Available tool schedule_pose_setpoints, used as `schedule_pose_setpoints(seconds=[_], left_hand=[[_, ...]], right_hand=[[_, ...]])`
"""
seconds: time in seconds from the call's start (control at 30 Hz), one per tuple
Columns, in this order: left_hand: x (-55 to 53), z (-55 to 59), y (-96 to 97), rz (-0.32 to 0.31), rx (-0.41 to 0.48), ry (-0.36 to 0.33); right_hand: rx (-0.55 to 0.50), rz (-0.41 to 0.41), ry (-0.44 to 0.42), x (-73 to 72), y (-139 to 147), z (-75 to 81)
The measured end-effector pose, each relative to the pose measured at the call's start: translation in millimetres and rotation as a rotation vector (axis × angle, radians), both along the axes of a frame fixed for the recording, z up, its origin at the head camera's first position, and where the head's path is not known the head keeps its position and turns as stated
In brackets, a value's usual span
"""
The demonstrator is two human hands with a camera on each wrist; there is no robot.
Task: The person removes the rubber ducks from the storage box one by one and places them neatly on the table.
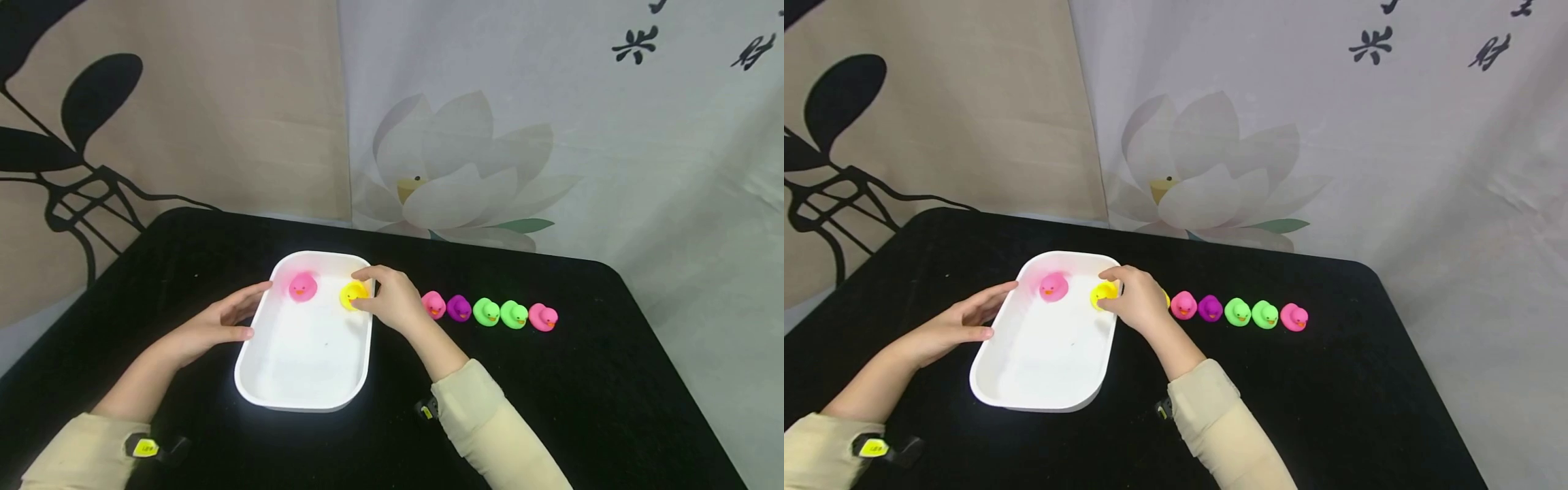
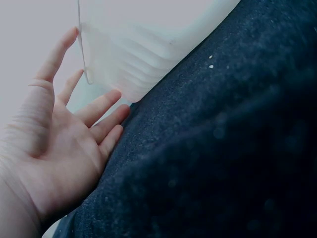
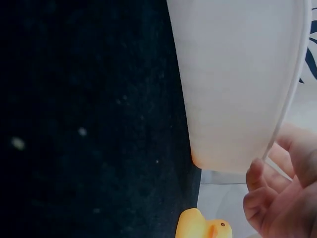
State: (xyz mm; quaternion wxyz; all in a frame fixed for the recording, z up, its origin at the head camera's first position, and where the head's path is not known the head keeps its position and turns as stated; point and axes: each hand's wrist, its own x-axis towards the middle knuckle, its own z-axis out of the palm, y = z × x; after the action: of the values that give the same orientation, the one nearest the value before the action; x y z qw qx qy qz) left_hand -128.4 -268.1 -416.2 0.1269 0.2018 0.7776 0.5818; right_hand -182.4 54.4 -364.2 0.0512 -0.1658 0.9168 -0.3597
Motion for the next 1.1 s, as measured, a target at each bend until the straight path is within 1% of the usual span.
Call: schedule_pose_setpoints(seconds=[0.1, 0.3, 0.6, 0.83, 0.93, 1.1], left_hand=[[-0.1, -0.6, -0.8, 0.001, -0.001, 0.000], [-0.9, -1.7, -1.3, -0.001, 0.002, 0.000], [-0.6, -1.0, -0.8, -0.008, 0.008, -0.004], [-0.2, -0.1, -0.1, -0.009, 0.008, -0.002], [0.0, 0.4, 0.1, -0.002, 0.007, -0.002], [0.5, 0.3, 0.1, -0.003, 0.006, -0.007]], right_hand=[[0.030, -0.001, -0.008, -5.2, -3.0, -0.9], [0.082, -0.015, -0.037, -9.7, -7.0, -0.3], [0.193, -0.009, -0.041, -14.9, -14.4, -0.4], [0.293, 0.011, -0.022, -19.8, -19.5, 2.7], [0.301, 0.016, -0.033, -21.4, -21.1, 3.0], [0.280, 0.002, -0.057, -20.8, -21.2, 1.3]])
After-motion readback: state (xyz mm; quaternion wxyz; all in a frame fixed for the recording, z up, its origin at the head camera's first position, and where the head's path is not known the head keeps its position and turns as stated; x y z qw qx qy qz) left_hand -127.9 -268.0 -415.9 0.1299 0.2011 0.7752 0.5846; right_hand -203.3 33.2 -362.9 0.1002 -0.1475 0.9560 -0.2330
